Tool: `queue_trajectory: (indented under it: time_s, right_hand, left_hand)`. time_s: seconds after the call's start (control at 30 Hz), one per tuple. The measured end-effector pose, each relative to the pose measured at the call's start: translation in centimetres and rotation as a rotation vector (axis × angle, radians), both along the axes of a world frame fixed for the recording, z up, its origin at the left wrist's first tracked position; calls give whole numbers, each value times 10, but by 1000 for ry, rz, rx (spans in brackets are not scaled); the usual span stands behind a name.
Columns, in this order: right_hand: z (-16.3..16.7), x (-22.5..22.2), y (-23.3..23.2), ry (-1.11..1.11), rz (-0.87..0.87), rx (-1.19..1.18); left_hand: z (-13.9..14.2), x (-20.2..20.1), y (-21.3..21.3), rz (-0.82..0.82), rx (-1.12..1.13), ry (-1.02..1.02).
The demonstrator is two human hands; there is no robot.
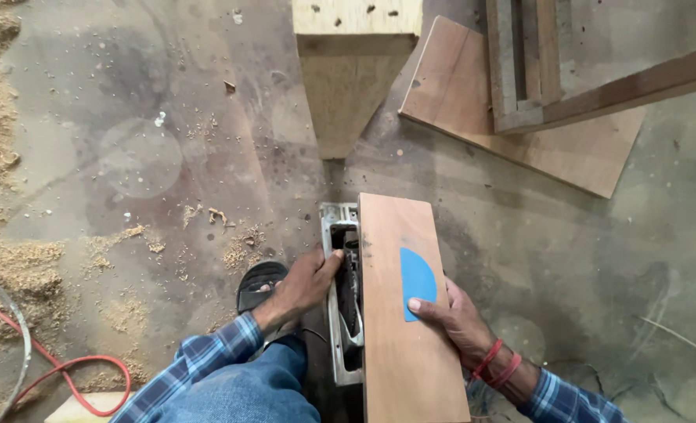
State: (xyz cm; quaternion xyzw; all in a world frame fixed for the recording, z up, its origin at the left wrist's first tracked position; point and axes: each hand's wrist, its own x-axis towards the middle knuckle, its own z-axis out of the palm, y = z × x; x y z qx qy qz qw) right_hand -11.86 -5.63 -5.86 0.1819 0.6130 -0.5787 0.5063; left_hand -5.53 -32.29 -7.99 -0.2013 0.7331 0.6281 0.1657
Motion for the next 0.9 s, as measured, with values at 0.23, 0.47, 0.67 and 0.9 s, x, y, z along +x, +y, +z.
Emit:
queue_trajectory:
  time_s: [0.23,0.47,0.67,0.9]
  right_hand:
    - [0,0,4,-41,-19,-17]
    - [8,-5,10,-3,-43,-42]
    - [17,13,-3,110,37,23]
    - [19,8,-17,62,26,35]
  left_hand:
    - [-9,-6,6,-39,57,43]
    - [-12,-1,11,-32,313,-82]
    - [-14,16,0,-93,222,56]
    - [-10,18,-13,-29,303,-71]
